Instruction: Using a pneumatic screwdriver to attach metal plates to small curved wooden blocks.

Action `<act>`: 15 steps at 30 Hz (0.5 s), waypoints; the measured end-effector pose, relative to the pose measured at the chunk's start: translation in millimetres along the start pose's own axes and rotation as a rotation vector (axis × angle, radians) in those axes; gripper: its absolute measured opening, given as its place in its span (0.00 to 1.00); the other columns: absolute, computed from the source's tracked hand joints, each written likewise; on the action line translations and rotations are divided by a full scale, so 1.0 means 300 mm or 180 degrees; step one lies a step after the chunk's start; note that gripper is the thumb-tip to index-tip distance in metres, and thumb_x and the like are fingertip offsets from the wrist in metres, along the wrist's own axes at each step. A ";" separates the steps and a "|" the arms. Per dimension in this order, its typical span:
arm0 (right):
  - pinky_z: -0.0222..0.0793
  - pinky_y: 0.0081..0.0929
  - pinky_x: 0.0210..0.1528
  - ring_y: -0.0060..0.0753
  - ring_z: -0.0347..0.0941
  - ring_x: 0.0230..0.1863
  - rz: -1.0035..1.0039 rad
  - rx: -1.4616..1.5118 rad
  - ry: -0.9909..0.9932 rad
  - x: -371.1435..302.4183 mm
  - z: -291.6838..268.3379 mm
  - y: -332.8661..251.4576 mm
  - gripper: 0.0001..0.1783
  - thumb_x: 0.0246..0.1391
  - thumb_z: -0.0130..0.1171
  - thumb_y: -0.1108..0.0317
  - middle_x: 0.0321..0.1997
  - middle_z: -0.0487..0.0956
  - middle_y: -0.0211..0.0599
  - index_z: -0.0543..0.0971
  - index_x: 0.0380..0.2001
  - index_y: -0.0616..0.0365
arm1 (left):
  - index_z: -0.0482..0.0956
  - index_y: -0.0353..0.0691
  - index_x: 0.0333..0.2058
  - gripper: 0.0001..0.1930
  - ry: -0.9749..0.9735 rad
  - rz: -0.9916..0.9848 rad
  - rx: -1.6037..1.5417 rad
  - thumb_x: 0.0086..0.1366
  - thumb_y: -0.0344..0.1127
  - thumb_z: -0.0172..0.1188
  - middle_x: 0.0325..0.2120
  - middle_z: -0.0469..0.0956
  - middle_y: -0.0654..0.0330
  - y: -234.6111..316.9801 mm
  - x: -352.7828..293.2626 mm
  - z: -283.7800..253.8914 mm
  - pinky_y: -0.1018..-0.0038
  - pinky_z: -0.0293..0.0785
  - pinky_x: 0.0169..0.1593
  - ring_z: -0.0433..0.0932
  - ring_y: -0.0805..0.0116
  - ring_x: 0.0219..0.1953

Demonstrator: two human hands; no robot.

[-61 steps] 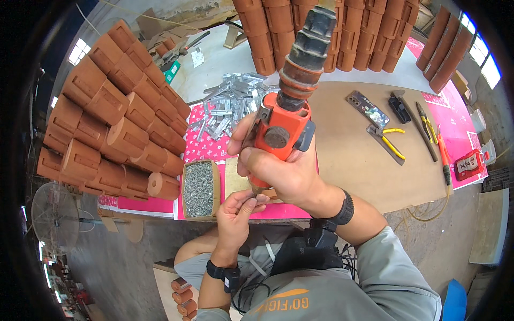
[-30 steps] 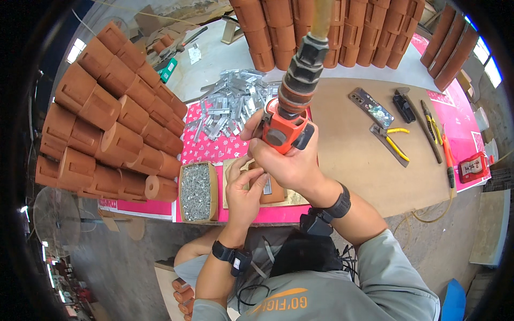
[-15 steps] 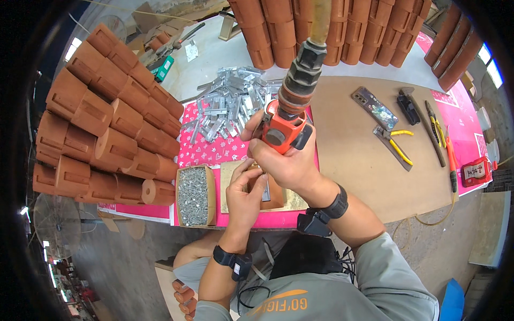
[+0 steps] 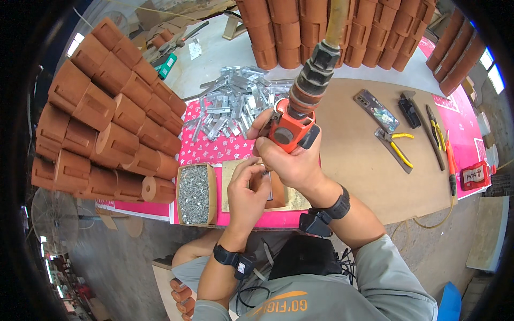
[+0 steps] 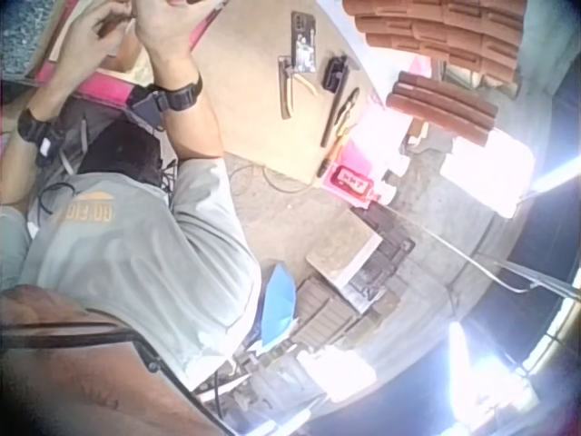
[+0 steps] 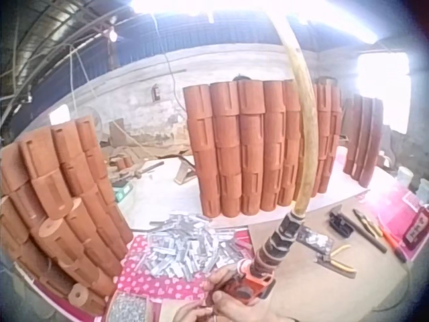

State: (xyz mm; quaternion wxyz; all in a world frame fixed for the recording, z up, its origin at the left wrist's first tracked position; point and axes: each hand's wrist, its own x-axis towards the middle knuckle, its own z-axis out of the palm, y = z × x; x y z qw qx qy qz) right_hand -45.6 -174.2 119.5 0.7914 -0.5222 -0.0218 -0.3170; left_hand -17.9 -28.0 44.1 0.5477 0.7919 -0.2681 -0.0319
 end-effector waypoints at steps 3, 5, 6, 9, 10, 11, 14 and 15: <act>0.79 0.25 0.36 0.24 0.78 0.34 -0.0025 -0.0129 -0.0021 -0.003 -0.003 0.000 0.12 0.48 0.55 0.83 0.35 0.81 0.41 0.77 0.39 0.68 | 0.81 0.30 0.40 0.09 -0.0061 -0.0004 0.0152 0.60 0.23 0.64 0.48 0.79 0.54 -0.009 0.006 0.002 0.72 0.78 0.49 0.81 0.65 0.48; 0.79 0.25 0.36 0.24 0.78 0.34 -0.0053 -0.0119 -0.0043 -0.003 -0.002 0.007 0.12 0.48 0.55 0.83 0.35 0.81 0.41 0.76 0.39 0.68 | 0.81 0.30 0.40 0.08 -0.0001 0.0041 0.0111 0.61 0.24 0.64 0.48 0.80 0.54 -0.019 0.005 0.007 0.74 0.78 0.47 0.82 0.66 0.46; 0.79 0.25 0.36 0.24 0.79 0.34 -0.0073 -0.0115 -0.0054 -0.005 -0.001 0.009 0.12 0.48 0.55 0.83 0.35 0.81 0.41 0.76 0.38 0.68 | 0.81 0.29 0.39 0.08 0.0046 0.0076 0.0066 0.62 0.24 0.64 0.47 0.80 0.54 -0.017 0.002 0.009 0.75 0.78 0.46 0.82 0.68 0.45; 0.79 0.25 0.36 0.24 0.79 0.33 -0.0023 -0.0261 -0.0052 -0.002 0.009 -0.009 0.12 0.48 0.55 0.83 0.35 0.82 0.41 0.76 0.38 0.68 | 0.81 0.29 0.40 0.07 0.0063 -0.0128 -0.0065 0.63 0.24 0.63 0.47 0.80 0.55 -0.002 0.000 0.008 0.76 0.78 0.45 0.81 0.70 0.43; 0.79 0.25 0.36 0.24 0.79 0.33 -0.0019 -0.0259 -0.0059 -0.002 0.010 -0.008 0.12 0.48 0.55 0.83 0.35 0.82 0.41 0.76 0.38 0.68 | 0.81 0.29 0.40 0.07 0.0070 -0.0132 -0.0064 0.63 0.24 0.63 0.47 0.80 0.55 -0.009 0.000 0.010 0.76 0.78 0.45 0.81 0.70 0.43; 0.78 0.25 0.35 0.24 0.79 0.33 -0.0036 -0.0217 -0.0048 -0.003 0.011 -0.007 0.12 0.48 0.55 0.83 0.35 0.82 0.41 0.76 0.38 0.68 | 0.81 0.30 0.39 0.07 0.0099 -0.0017 -0.0054 0.63 0.24 0.63 0.48 0.80 0.56 -0.023 0.000 0.014 0.77 0.78 0.44 0.81 0.71 0.42; 0.78 0.25 0.35 0.24 0.79 0.32 -0.0052 -0.0144 -0.0016 0.000 0.009 0.007 0.12 0.48 0.55 0.83 0.35 0.81 0.41 0.76 0.38 0.68 | 0.81 0.30 0.39 0.06 0.0112 0.0034 0.0000 0.63 0.24 0.63 0.48 0.80 0.56 -0.027 0.001 0.015 0.77 0.78 0.43 0.81 0.73 0.41; 0.78 0.25 0.35 0.24 0.79 0.32 -0.0054 -0.0121 0.0018 0.001 0.007 0.010 0.12 0.47 0.55 0.83 0.35 0.81 0.41 0.76 0.38 0.68 | 0.82 0.30 0.39 0.06 0.0082 -0.0027 0.0039 0.63 0.24 0.63 0.48 0.80 0.57 -0.024 0.001 0.015 0.78 0.78 0.43 0.81 0.73 0.41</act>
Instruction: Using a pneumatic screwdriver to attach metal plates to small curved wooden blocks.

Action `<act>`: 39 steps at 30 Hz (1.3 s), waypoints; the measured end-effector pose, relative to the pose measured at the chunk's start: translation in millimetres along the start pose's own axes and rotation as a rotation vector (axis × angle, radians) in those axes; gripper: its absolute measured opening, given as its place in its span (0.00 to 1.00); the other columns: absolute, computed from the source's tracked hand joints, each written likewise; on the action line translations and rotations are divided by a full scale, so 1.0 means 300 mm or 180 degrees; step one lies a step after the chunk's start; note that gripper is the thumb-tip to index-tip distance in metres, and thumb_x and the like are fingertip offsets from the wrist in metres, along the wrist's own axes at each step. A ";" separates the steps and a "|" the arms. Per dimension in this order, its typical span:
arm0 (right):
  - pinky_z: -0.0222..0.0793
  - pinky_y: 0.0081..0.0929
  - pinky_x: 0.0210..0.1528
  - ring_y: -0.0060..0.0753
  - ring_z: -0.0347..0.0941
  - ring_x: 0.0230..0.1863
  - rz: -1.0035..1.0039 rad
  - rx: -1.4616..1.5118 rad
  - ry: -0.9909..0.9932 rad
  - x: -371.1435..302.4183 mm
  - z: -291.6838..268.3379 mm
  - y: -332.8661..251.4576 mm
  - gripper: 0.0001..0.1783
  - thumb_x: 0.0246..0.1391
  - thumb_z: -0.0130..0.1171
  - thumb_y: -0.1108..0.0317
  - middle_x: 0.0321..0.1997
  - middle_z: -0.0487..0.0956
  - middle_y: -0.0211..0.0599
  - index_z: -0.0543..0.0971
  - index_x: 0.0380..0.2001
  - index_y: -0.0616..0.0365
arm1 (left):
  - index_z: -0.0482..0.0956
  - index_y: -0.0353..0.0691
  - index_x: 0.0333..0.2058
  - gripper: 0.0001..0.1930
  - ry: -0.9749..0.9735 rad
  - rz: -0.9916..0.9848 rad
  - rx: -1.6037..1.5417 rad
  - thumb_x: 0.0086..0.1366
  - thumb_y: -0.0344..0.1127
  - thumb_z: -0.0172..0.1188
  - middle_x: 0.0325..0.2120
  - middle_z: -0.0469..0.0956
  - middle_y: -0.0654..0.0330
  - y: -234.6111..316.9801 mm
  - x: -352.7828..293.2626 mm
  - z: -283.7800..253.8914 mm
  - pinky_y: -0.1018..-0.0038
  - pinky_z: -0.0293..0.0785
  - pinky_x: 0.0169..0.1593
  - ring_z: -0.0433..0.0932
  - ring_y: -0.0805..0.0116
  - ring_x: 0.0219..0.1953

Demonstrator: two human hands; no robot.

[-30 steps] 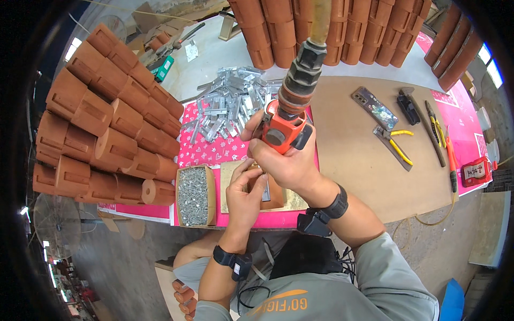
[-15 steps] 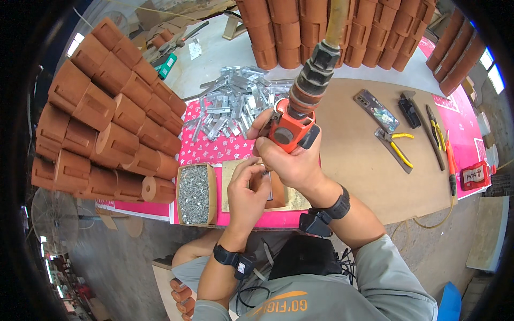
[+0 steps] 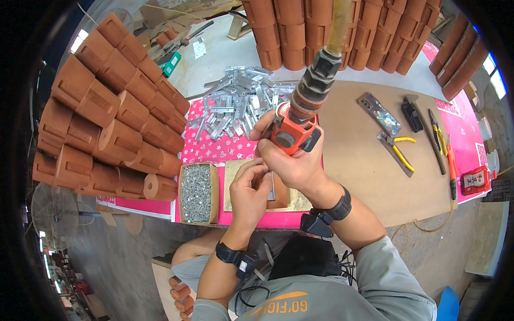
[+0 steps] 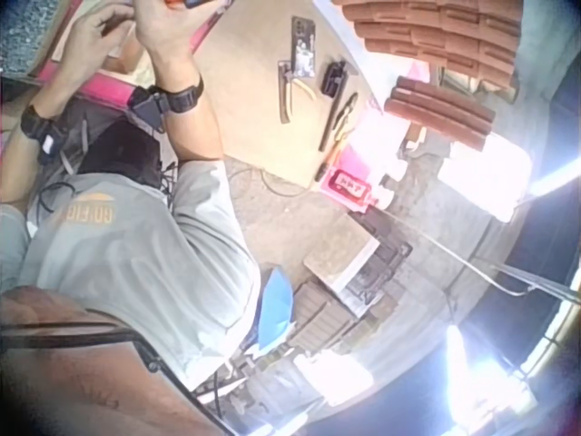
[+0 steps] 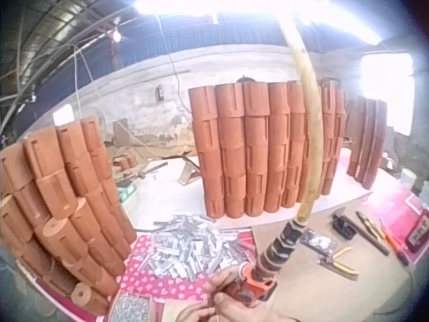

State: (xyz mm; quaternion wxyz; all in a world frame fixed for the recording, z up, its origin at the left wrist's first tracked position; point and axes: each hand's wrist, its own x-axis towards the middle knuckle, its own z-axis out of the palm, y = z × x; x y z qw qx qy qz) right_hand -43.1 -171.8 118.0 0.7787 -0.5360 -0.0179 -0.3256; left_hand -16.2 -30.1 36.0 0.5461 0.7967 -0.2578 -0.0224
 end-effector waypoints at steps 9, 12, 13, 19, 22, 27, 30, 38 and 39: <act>0.78 0.25 0.35 0.25 0.78 0.33 -0.0032 0.0034 -0.0163 0.009 -0.007 0.004 0.11 0.48 0.54 0.83 0.35 0.80 0.42 0.76 0.38 0.68 | 0.61 0.32 0.65 0.38 -0.0358 0.0029 -0.0522 0.58 0.29 0.68 0.60 0.69 0.47 -0.027 -0.045 -0.015 0.64 0.64 0.66 0.69 0.56 0.63; 0.78 0.25 0.35 0.25 0.78 0.33 -0.0106 0.0050 -0.0137 0.010 -0.005 0.010 0.11 0.48 0.53 0.83 0.35 0.80 0.41 0.75 0.37 0.68 | 0.51 0.30 0.69 0.49 -0.0558 0.0478 -0.0203 0.54 0.32 0.72 0.64 0.59 0.42 -0.035 -0.053 -0.013 0.61 0.59 0.69 0.62 0.50 0.67; 0.78 0.25 0.35 0.25 0.78 0.33 -0.0095 0.0038 -0.0138 0.011 -0.004 0.010 0.11 0.48 0.53 0.83 0.35 0.80 0.41 0.75 0.37 0.68 | 0.51 0.30 0.69 0.49 -0.0558 0.0468 -0.0216 0.54 0.32 0.72 0.64 0.59 0.42 -0.031 -0.053 -0.014 0.61 0.59 0.69 0.62 0.50 0.67; 0.78 0.25 0.35 0.26 0.78 0.33 -0.0030 0.0010 -0.0116 0.011 0.005 0.005 0.11 0.49 0.53 0.84 0.35 0.80 0.41 0.75 0.37 0.68 | 0.49 0.30 0.69 0.56 -0.0592 0.0400 -0.0063 0.48 0.36 0.79 0.64 0.59 0.42 -0.012 -0.051 -0.018 0.58 0.58 0.69 0.60 0.46 0.67; 0.78 0.25 0.33 0.25 0.77 0.32 0.0027 -0.0030 -0.0092 0.002 0.003 0.008 0.09 0.49 0.53 0.84 0.33 0.79 0.39 0.74 0.36 0.67 | 0.49 0.30 0.69 0.58 -0.0533 0.0450 -0.0017 0.46 0.37 0.80 0.63 0.59 0.41 -0.010 -0.051 -0.017 0.57 0.59 0.69 0.60 0.45 0.67; 0.76 0.30 0.36 0.31 0.75 0.33 -0.0018 -0.0248 -0.0330 -0.013 -0.017 0.017 0.12 0.52 0.54 0.78 0.33 0.73 0.39 0.68 0.40 0.59 | 0.50 0.31 0.68 0.59 -0.0563 0.0463 0.0018 0.44 0.37 0.82 0.63 0.60 0.42 -0.002 -0.039 -0.021 0.57 0.60 0.68 0.61 0.45 0.66; 0.76 0.31 0.36 0.32 0.75 0.32 -0.0023 -0.0049 -0.0278 -0.028 -0.034 0.027 0.11 0.52 0.54 0.77 0.33 0.72 0.39 0.67 0.40 0.58 | 0.50 0.31 0.68 0.59 -0.0594 0.0375 0.0065 0.43 0.37 0.82 0.63 0.60 0.42 0.002 -0.046 -0.020 0.56 0.60 0.68 0.62 0.45 0.66; 0.76 0.31 0.34 0.31 0.73 0.30 0.0074 -0.0236 -0.0394 -0.012 -0.019 0.026 0.11 0.52 0.54 0.76 0.33 0.72 0.40 0.67 0.38 0.59 | 0.51 0.32 0.67 0.58 -0.0555 0.0420 0.0050 0.43 0.37 0.82 0.62 0.60 0.42 -0.003 -0.044 -0.014 0.56 0.61 0.68 0.62 0.45 0.66; 0.76 0.31 0.34 0.31 0.73 0.30 0.0065 -0.0206 -0.0398 -0.013 -0.017 0.027 0.11 0.52 0.54 0.76 0.33 0.71 0.40 0.66 0.38 0.58 | 0.52 0.32 0.67 0.58 -0.0565 0.0425 0.0024 0.43 0.37 0.82 0.62 0.60 0.42 -0.005 -0.046 -0.013 0.56 0.61 0.68 0.62 0.44 0.66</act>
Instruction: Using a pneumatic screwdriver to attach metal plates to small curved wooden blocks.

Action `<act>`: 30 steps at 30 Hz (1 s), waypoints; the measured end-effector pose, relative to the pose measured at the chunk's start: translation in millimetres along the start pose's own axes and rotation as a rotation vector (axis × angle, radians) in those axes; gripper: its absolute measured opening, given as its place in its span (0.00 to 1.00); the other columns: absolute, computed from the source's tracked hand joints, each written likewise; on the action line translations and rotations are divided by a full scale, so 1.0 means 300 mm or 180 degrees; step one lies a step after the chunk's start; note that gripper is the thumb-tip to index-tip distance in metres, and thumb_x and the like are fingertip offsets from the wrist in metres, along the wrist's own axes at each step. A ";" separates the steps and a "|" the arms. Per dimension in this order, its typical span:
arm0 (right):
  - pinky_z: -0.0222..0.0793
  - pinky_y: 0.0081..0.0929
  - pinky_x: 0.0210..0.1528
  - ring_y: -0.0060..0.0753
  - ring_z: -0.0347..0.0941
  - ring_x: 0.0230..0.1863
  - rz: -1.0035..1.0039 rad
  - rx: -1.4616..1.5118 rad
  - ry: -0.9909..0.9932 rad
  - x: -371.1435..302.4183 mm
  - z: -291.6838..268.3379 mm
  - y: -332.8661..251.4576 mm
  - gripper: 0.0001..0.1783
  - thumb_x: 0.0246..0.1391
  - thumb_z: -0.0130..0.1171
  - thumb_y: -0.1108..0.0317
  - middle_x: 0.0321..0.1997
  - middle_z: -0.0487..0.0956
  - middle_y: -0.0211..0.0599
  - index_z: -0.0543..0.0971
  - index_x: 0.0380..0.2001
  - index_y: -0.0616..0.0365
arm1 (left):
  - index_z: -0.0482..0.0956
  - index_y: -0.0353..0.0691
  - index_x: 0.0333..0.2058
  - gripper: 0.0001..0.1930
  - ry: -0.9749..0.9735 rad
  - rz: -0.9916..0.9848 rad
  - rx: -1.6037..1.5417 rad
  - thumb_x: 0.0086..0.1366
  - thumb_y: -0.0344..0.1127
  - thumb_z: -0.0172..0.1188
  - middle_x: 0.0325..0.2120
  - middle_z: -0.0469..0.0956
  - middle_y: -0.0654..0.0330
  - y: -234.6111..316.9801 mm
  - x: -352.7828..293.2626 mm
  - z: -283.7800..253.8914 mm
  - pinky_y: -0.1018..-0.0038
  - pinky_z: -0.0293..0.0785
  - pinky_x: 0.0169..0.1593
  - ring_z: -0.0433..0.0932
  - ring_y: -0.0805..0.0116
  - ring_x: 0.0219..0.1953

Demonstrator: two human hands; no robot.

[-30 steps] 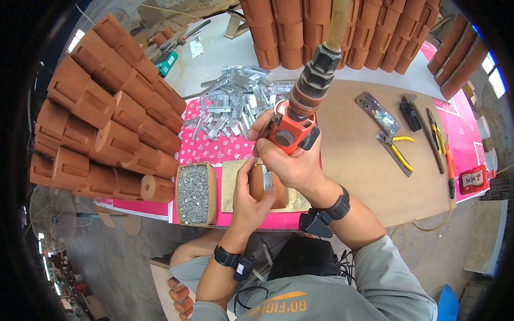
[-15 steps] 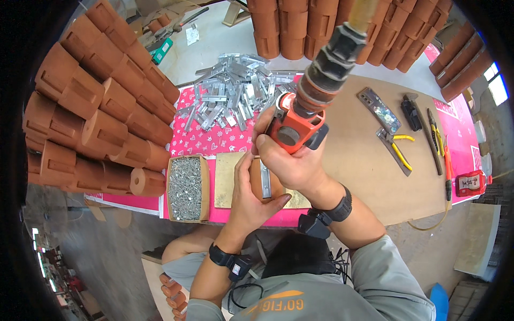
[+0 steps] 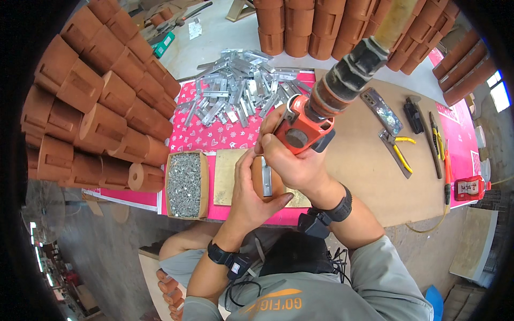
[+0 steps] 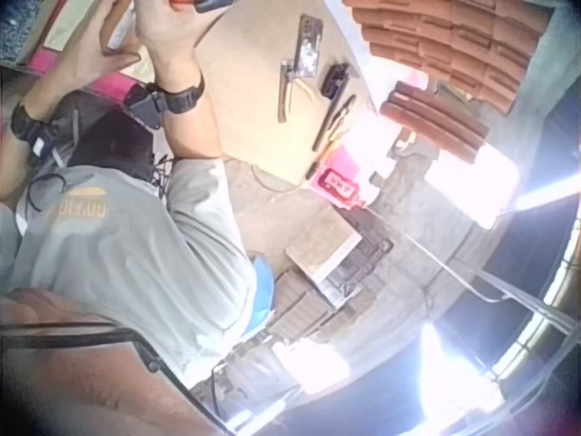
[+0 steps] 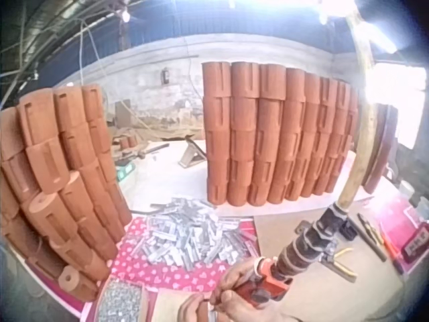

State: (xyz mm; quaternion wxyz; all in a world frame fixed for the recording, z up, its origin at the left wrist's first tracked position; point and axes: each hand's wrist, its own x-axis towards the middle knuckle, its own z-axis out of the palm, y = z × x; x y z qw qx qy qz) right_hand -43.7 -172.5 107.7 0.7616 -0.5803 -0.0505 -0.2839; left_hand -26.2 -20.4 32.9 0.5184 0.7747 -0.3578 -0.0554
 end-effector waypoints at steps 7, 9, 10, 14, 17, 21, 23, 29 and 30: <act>0.75 0.29 0.33 0.30 0.73 0.30 -0.0092 -0.0107 -0.0216 -0.004 0.005 0.005 0.12 0.51 0.53 0.78 0.32 0.71 0.39 0.66 0.39 0.58 | 0.53 0.30 0.66 0.58 0.0027 0.0060 0.0072 0.42 0.40 0.82 0.62 0.59 0.38 0.000 0.007 0.001 0.54 0.60 0.68 0.60 0.40 0.66; 0.75 0.29 0.33 0.30 0.74 0.31 -0.0095 -0.0169 -0.0227 -0.003 0.009 0.012 0.12 0.51 0.53 0.79 0.32 0.71 0.38 0.66 0.39 0.58 | 0.53 0.29 0.65 0.58 0.0070 0.0160 0.0142 0.42 0.41 0.82 0.62 0.60 0.38 -0.004 0.014 0.003 0.54 0.61 0.67 0.61 0.40 0.65; 0.74 0.29 0.33 0.30 0.74 0.31 -0.0104 -0.0237 -0.0238 -0.002 0.008 0.015 0.12 0.51 0.52 0.80 0.32 0.71 0.37 0.66 0.39 0.58 | 0.53 0.29 0.65 0.58 0.0071 0.0187 0.0151 0.42 0.41 0.82 0.62 0.60 0.38 -0.003 0.015 0.003 0.54 0.61 0.67 0.61 0.40 0.65; 0.75 0.26 0.35 0.24 0.77 0.31 -0.0045 0.0090 0.0049 -0.014 0.008 0.019 0.08 0.48 0.58 0.83 0.31 0.79 0.35 0.76 0.33 0.64 | 0.52 0.28 0.66 0.58 0.0026 0.0118 0.0295 0.43 0.42 0.82 0.61 0.60 0.38 0.000 0.008 0.002 0.53 0.61 0.67 0.61 0.39 0.65; 0.76 0.26 0.38 0.24 0.78 0.34 0.0278 -0.0029 0.0248 -0.007 0.029 -0.024 0.09 0.48 0.60 0.82 0.32 0.80 0.35 0.77 0.35 0.65 | 0.51 0.27 0.66 0.59 -0.0095 0.0106 0.0345 0.44 0.44 0.82 0.62 0.60 0.38 -0.007 0.005 0.002 0.53 0.61 0.67 0.60 0.39 0.65; 0.76 0.26 0.44 0.23 0.78 0.40 0.0060 0.0073 0.0330 0.002 0.014 -0.055 0.12 0.48 0.60 0.81 0.35 0.81 0.34 0.77 0.38 0.64 | 0.47 0.27 0.68 0.62 -0.0373 0.0072 0.0475 0.44 0.46 0.82 0.64 0.57 0.36 0.014 0.002 -0.031 0.52 0.59 0.68 0.58 0.38 0.67; 0.76 0.26 0.44 0.23 0.78 0.40 0.0018 -0.0225 0.0266 -0.003 -0.028 -0.068 0.12 0.48 0.60 0.81 0.36 0.81 0.34 0.77 0.38 0.64 | 0.48 0.30 0.69 0.61 -0.0362 0.0198 0.0676 0.45 0.46 0.81 0.65 0.57 0.38 0.029 -0.001 -0.045 0.52 0.58 0.69 0.57 0.41 0.69; 0.75 0.25 0.44 0.22 0.77 0.36 -0.0029 -0.1100 0.0334 -0.033 -0.174 0.001 0.11 0.46 0.60 0.80 0.34 0.82 0.34 0.78 0.36 0.64 | 0.57 0.35 0.68 0.55 -0.0966 0.0408 0.1673 0.44 0.42 0.79 0.64 0.59 0.41 0.165 0.055 -0.072 0.51 0.57 0.69 0.58 0.43 0.68; 0.75 0.25 0.43 0.21 0.77 0.36 -0.0017 -0.1019 0.0486 -0.037 -0.185 0.031 0.11 0.45 0.60 0.80 0.33 0.82 0.33 0.79 0.36 0.64 | 0.60 0.35 0.67 0.54 -0.1256 0.0457 0.1901 0.41 0.41 0.79 0.62 0.60 0.41 0.171 0.064 -0.075 0.52 0.58 0.68 0.59 0.43 0.66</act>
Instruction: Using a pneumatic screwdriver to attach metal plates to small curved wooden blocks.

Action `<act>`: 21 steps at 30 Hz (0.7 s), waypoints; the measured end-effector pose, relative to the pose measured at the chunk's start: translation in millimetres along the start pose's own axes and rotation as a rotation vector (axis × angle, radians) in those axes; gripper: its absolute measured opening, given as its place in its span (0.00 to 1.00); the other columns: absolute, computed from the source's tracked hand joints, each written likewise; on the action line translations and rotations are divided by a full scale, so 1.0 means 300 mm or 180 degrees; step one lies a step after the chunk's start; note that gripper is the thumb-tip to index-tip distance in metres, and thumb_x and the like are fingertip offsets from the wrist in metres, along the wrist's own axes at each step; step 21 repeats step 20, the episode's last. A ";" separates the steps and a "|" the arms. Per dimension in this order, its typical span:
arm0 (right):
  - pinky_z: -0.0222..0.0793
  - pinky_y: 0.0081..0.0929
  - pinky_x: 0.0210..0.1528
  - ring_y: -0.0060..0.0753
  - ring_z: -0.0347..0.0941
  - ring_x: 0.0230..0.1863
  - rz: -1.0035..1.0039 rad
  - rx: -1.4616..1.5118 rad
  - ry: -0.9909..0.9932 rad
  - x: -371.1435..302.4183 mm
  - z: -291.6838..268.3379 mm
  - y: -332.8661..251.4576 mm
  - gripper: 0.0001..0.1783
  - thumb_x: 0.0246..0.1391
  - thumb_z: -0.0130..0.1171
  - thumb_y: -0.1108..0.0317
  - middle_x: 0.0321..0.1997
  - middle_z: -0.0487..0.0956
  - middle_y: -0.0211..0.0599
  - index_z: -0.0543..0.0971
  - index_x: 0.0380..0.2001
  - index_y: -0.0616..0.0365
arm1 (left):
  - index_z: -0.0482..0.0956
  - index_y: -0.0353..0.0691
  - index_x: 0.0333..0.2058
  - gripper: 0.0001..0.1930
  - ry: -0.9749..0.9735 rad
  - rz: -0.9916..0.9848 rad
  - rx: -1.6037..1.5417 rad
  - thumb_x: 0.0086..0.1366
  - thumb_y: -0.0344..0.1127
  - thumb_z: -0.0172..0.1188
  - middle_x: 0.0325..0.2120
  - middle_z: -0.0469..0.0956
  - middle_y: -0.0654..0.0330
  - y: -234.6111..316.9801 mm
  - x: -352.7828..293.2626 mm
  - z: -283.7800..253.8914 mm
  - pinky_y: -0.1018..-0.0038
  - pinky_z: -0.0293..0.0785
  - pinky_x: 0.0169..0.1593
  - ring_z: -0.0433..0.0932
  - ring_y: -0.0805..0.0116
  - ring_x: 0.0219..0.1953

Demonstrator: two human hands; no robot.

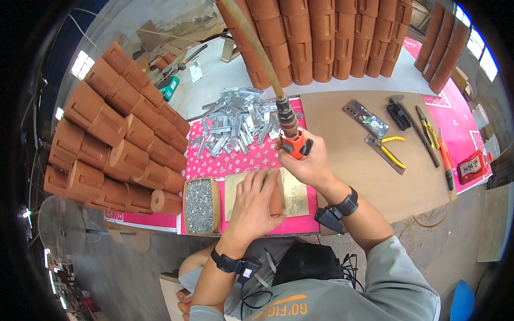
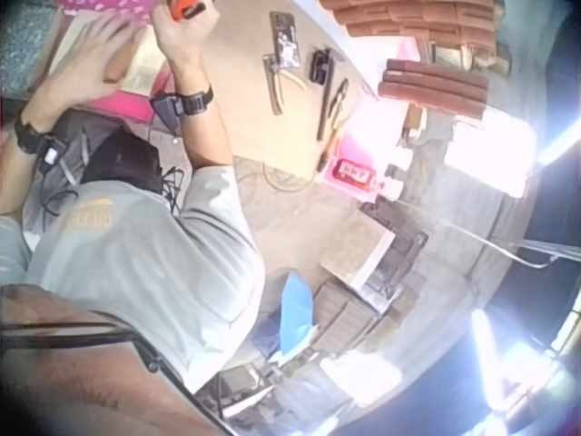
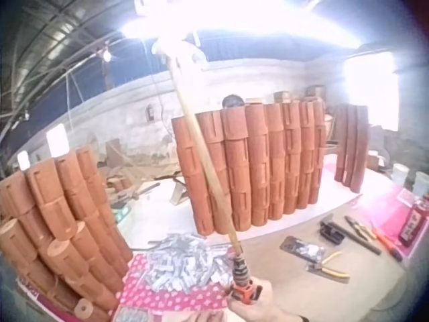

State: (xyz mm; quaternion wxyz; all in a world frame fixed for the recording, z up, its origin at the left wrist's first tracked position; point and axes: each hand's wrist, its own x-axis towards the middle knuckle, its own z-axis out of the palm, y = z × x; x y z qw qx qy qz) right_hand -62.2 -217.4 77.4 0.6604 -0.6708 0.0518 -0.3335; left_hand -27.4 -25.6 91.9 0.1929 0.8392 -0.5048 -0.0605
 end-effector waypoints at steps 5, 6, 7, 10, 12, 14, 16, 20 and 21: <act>0.75 0.26 0.41 0.22 0.76 0.38 -0.0072 -0.0295 -0.0028 -0.002 -0.050 0.061 0.11 0.48 0.57 0.82 0.34 0.80 0.34 0.76 0.37 0.63 | 0.62 0.36 0.66 0.52 -0.0152 -0.0164 -0.0259 0.40 0.36 0.76 0.58 0.64 0.44 -0.029 0.015 -0.035 0.53 0.60 0.67 0.62 0.43 0.62; 0.74 0.26 0.41 0.22 0.76 0.37 -0.0132 -0.0330 -0.0019 -0.003 -0.049 0.061 0.10 0.47 0.57 0.81 0.33 0.80 0.33 0.77 0.36 0.63 | 0.61 0.37 0.67 0.52 -0.0120 -0.0281 -0.0636 0.40 0.35 0.75 0.56 0.64 0.46 -0.040 0.007 -0.050 0.54 0.61 0.67 0.63 0.44 0.62; 0.74 0.26 0.40 0.22 0.76 0.35 -0.0189 -0.0366 -0.0008 -0.003 -0.051 0.063 0.10 0.46 0.58 0.81 0.32 0.80 0.33 0.77 0.35 0.63 | 0.61 0.37 0.67 0.52 -0.0175 -0.0265 -0.0616 0.40 0.35 0.75 0.56 0.64 0.46 -0.057 0.001 -0.054 0.54 0.61 0.67 0.63 0.44 0.62; 0.73 0.23 0.37 0.18 0.74 0.31 -0.0323 -0.0580 -0.0035 0.001 -0.055 0.078 0.12 0.43 0.64 0.77 0.30 0.81 0.31 0.79 0.35 0.62 | 0.59 0.39 0.67 0.52 -0.0176 -0.0399 -0.1360 0.42 0.33 0.75 0.57 0.64 0.47 -0.125 -0.030 -0.034 0.58 0.60 0.69 0.62 0.46 0.65; 0.73 0.23 0.36 0.17 0.73 0.31 -0.0417 -0.0595 -0.0060 0.003 -0.059 0.081 0.12 0.43 0.64 0.77 0.30 0.80 0.31 0.79 0.35 0.62 | 0.55 0.39 0.69 0.54 -0.0091 -0.0313 -0.2009 0.43 0.34 0.76 0.60 0.63 0.49 -0.186 -0.043 0.010 0.61 0.57 0.71 0.61 0.51 0.67; 0.73 0.23 0.36 0.17 0.73 0.30 -0.0529 -0.0620 -0.0115 0.006 -0.064 0.085 0.12 0.42 0.65 0.78 0.30 0.80 0.31 0.79 0.34 0.62 | 0.54 0.39 0.69 0.54 -0.0197 -0.0395 -0.2218 0.43 0.34 0.76 0.62 0.62 0.49 -0.221 -0.056 0.028 0.62 0.57 0.71 0.60 0.53 0.68; 0.73 0.23 0.37 0.17 0.73 0.31 -0.0394 -0.0397 -0.0081 0.000 -0.065 0.091 0.13 0.42 0.64 0.78 0.30 0.80 0.30 0.79 0.35 0.62 | 0.54 0.40 0.69 0.55 -0.0289 -0.0485 -0.2447 0.44 0.35 0.77 0.64 0.61 0.49 -0.227 -0.063 0.035 0.62 0.56 0.71 0.59 0.55 0.69; 0.75 0.26 0.38 0.22 0.76 0.33 -0.0358 -0.0212 -0.0103 0.006 -0.036 0.082 0.11 0.44 0.58 0.80 0.31 0.81 0.32 0.78 0.35 0.62 | 0.51 0.41 0.70 0.54 -0.0352 -0.0534 -0.2643 0.48 0.37 0.76 0.66 0.59 0.51 -0.236 -0.089 0.035 0.63 0.53 0.72 0.57 0.55 0.70; 0.75 0.26 0.38 0.22 0.76 0.33 -0.0358 -0.0212 -0.0103 0.006 -0.036 0.082 0.11 0.44 0.58 0.80 0.31 0.81 0.32 0.78 0.35 0.62 | 0.51 0.41 0.70 0.54 -0.0352 -0.0534 -0.2643 0.48 0.37 0.76 0.66 0.59 0.51 -0.236 -0.089 0.035 0.63 0.53 0.72 0.57 0.55 0.70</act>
